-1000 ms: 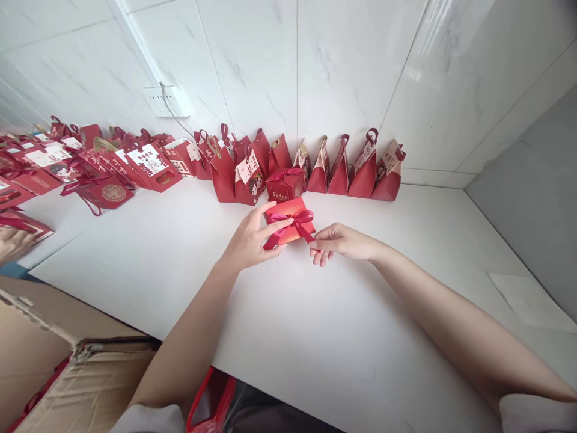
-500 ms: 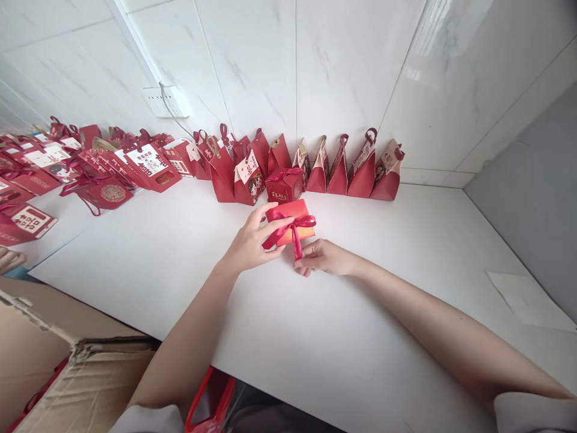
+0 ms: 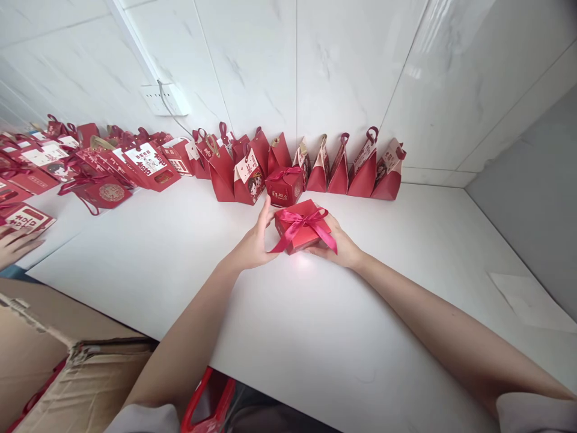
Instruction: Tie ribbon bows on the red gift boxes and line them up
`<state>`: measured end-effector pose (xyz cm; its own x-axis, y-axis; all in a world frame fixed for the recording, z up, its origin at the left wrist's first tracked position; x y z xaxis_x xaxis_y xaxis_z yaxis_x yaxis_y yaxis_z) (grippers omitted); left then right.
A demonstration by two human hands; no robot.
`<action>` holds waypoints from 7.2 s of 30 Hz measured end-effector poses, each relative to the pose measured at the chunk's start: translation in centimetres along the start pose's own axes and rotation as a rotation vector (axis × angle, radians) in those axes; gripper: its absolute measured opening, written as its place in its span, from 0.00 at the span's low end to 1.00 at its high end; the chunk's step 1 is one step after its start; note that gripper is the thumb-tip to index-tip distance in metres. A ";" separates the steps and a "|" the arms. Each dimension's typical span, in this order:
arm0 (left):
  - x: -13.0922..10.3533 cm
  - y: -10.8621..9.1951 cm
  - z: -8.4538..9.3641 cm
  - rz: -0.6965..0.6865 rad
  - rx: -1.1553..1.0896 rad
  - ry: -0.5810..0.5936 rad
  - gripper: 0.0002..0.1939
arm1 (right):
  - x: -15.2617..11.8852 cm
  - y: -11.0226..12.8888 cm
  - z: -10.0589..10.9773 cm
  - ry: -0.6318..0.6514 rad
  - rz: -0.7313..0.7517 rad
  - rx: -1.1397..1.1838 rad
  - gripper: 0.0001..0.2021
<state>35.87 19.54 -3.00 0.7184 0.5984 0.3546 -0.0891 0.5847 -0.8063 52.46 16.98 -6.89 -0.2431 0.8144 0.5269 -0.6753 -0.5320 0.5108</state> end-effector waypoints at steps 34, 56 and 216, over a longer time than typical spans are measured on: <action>-0.3 -1.8 4.1 0.032 -0.315 -0.277 0.14 | -0.4 3.4 0.1 -0.051 0.107 -0.030 0.53; -0.3 -4.7 3.3 0.080 0.051 -0.330 0.16 | -0.5 4.2 0.1 -0.060 0.172 -0.136 0.51; -0.1 -2.0 0.9 0.269 -0.452 -0.239 0.18 | 1.0 5.8 1.7 0.407 -0.390 0.809 0.15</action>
<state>35.39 18.81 -1.02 0.5304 0.8316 0.1644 0.0944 0.1348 -0.9864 49.53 14.36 -2.21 -0.4281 0.9033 0.0258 -0.1161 -0.0833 0.9897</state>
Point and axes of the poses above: each hand's wrist, its own x-axis towards the middle knuckle, its own z-axis out of the back of the hand, y = z × x, the point moved 9 cm from there along x, towards the middle knuckle, and after that the axes turned 12 degrees about -x, right-handed, at the moved point
